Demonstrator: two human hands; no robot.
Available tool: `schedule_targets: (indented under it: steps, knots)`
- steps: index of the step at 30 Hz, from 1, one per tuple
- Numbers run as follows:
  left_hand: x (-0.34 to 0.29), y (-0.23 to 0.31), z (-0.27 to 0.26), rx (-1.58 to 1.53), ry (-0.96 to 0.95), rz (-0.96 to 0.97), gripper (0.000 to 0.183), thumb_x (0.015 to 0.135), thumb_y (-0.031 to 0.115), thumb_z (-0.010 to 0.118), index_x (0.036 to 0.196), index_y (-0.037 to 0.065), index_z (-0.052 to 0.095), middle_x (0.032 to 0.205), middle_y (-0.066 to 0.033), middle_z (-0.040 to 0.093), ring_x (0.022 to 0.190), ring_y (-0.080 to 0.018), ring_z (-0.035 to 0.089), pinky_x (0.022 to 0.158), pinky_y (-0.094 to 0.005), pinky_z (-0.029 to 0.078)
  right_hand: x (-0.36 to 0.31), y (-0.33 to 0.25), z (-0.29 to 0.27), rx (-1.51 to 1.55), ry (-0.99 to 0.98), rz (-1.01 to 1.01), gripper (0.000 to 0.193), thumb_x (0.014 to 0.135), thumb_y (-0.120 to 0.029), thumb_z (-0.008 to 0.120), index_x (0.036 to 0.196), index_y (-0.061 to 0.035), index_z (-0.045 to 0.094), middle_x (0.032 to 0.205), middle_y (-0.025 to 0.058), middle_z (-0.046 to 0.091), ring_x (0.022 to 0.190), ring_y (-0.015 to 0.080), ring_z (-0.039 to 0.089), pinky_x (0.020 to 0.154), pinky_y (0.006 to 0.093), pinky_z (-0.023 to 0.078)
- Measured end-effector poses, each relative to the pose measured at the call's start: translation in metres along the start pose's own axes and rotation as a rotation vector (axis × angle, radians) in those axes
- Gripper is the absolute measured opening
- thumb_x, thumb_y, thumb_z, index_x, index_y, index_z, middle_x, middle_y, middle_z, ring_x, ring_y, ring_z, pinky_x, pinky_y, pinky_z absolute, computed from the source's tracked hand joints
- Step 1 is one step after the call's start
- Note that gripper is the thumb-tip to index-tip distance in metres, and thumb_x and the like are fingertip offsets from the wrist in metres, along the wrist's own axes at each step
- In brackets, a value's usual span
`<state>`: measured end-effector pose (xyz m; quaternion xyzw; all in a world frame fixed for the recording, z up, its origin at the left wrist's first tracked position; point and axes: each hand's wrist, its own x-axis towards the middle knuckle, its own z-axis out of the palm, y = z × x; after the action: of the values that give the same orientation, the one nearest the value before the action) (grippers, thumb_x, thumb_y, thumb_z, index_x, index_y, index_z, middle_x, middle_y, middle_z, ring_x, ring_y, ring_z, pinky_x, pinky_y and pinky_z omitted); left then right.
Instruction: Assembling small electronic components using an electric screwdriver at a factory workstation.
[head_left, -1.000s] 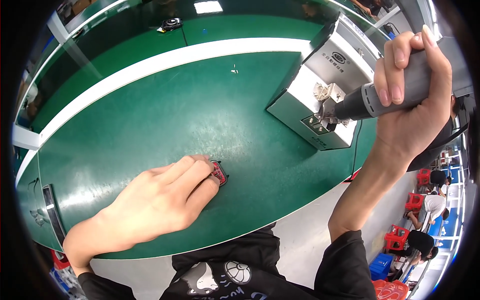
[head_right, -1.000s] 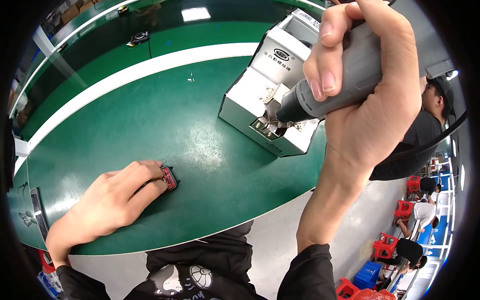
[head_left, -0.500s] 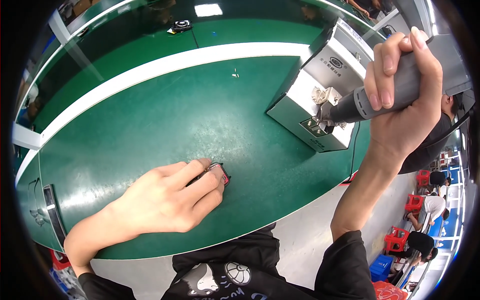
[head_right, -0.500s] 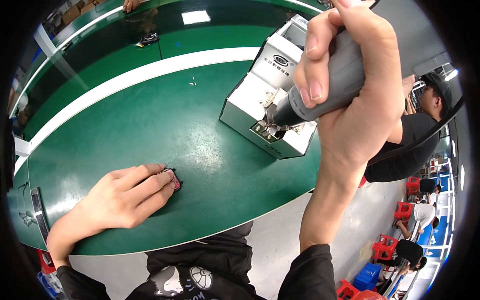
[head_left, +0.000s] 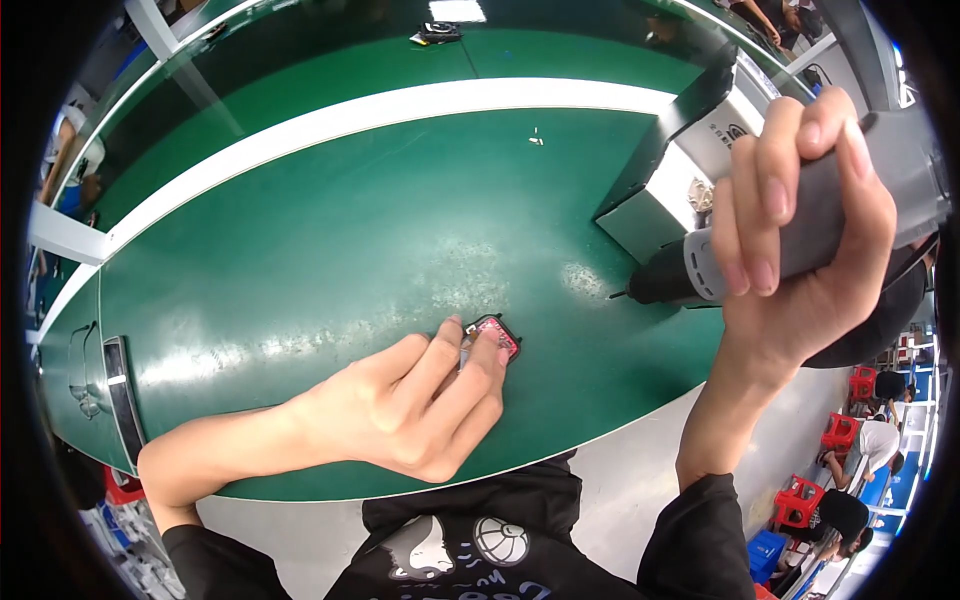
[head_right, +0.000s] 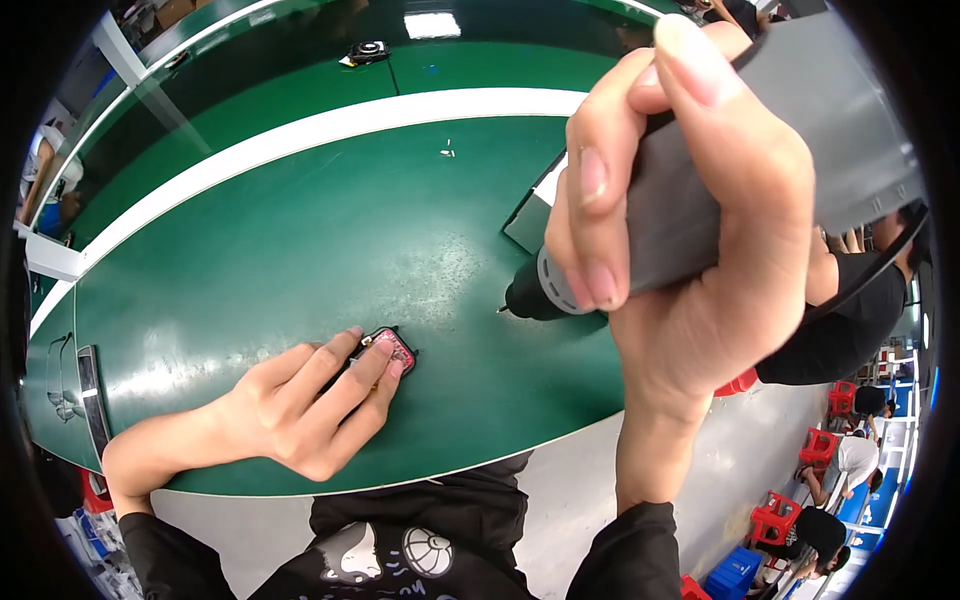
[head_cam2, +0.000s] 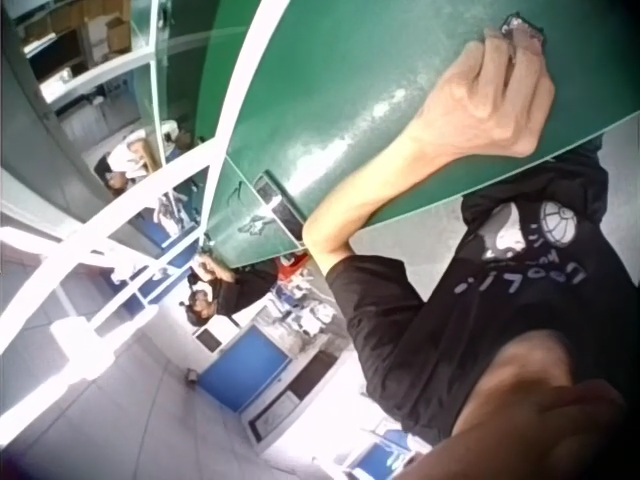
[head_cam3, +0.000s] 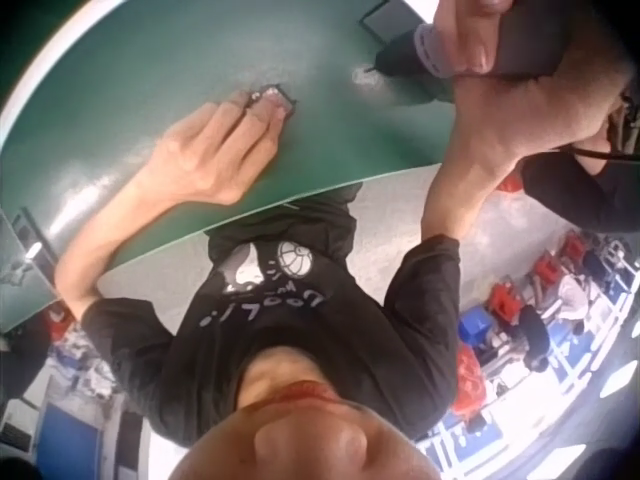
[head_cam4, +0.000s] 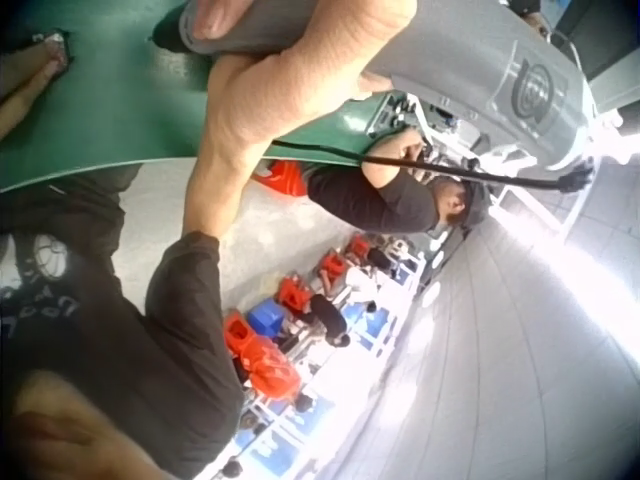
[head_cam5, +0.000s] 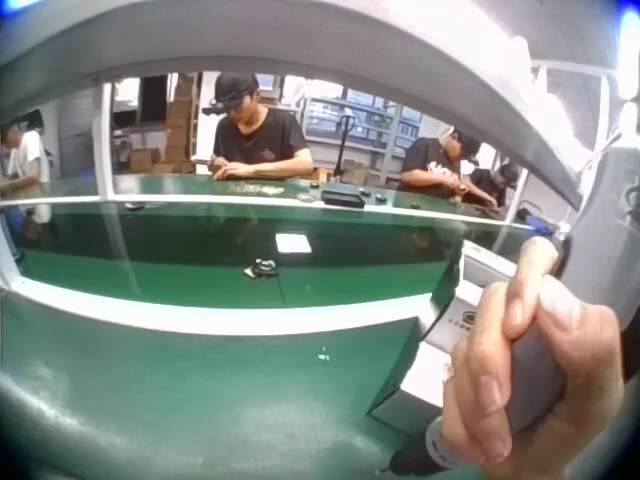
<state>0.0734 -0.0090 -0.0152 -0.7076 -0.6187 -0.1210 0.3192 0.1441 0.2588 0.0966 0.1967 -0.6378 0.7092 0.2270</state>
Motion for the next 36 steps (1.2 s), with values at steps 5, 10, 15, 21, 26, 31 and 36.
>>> schedule_targets:
  steps: [5,10,15,21,26,31,36]
  knots:
    - [-0.004,-0.001,0.004,-0.030,0.044,-0.015,0.012,0.080,0.003,0.080,0.090,0.000,0.076,0.095,-0.0134,0.077,0.077,-0.0244,0.074,0.054,-0.0232,0.045,-0.007,0.004,0.032,-0.085,0.103,-0.078,0.027,0.113,-0.025,0.040,0.108,0.0007,0.046,0.084,0.0119,0.054,0.045,0.0103,0.041,0.034,0.0233,0.042]
    - [-0.006,-0.003,0.004,-0.024,0.049,0.009,0.013,0.079,0.003,0.079,0.092,0.000,0.076,0.096,-0.0136,0.077,0.079,-0.0247,0.075,0.055,-0.0242,0.048,-0.010,0.030,0.019,0.313,-0.070,-0.170,0.028,0.112,-0.027,0.041,0.109,0.0006,0.046,0.085,0.0133,0.054,0.046,0.0128,0.045,0.034,0.0239,0.045]
    - [-0.008,-0.005,0.002,-0.037,0.027,0.038,0.014,0.080,0.002,0.078,0.094,-0.001,0.075,0.097,-0.0144,0.076,0.082,-0.0259,0.075,0.060,-0.0256,0.055,-0.014,0.025,0.032,0.326,-0.036,-0.134,0.029,0.112,-0.028,0.041,0.111,0.0009,0.045,0.086,0.0147,0.055,0.047,0.0147,0.046,0.034,0.0256,0.046]
    - [-0.006,-0.006,-0.003,-0.066,-0.027,0.058,0.017,0.079,0.003,0.076,0.096,-0.002,0.075,0.098,-0.0145,0.075,0.085,-0.0270,0.076,0.064,-0.0277,0.059,-0.022,0.015,0.052,0.257,0.092,-0.060,0.032,0.113,-0.030,0.038,0.114,0.0013,0.044,0.088,0.0170,0.055,0.046,0.0179,0.047,0.035,0.0296,0.046]
    - [-0.006,-0.008,-0.003,-0.100,-0.043,0.056,0.019,0.079,0.004,0.075,0.096,-0.002,0.075,0.099,-0.0151,0.075,0.086,-0.0281,0.076,0.066,-0.0292,0.061,-0.023,0.021,0.052,0.174,0.082,-0.047,0.033,0.113,-0.031,0.038,0.113,0.0013,0.045,0.087,0.0164,0.054,0.045,0.0172,0.046,0.034,0.0295,0.044]
    - [-0.004,-0.006,-0.004,-0.142,-0.048,0.017,0.018,0.080,0.004,0.075,0.096,-0.004,0.075,0.098,-0.0161,0.074,0.086,-0.0287,0.076,0.066,-0.0292,0.061,-0.034,0.021,0.052,0.156,0.103,-0.038,0.031,0.113,-0.030,0.038,0.113,0.0007,0.044,0.086,0.0161,0.054,0.044,0.0169,0.045,0.034,0.0296,0.043]
    - [-0.003,-0.006,-0.002,-0.177,-0.029,-0.017,0.019,0.077,0.002,0.075,0.095,-0.006,0.074,0.098,-0.0170,0.074,0.084,-0.0272,0.075,0.065,-0.0286,0.060,-0.040,0.020,0.050,0.138,0.117,-0.025,0.029,0.113,-0.028,0.038,0.112,0.0001,0.044,0.084,0.0157,0.054,0.043,0.0167,0.044,0.034,0.0297,0.043]
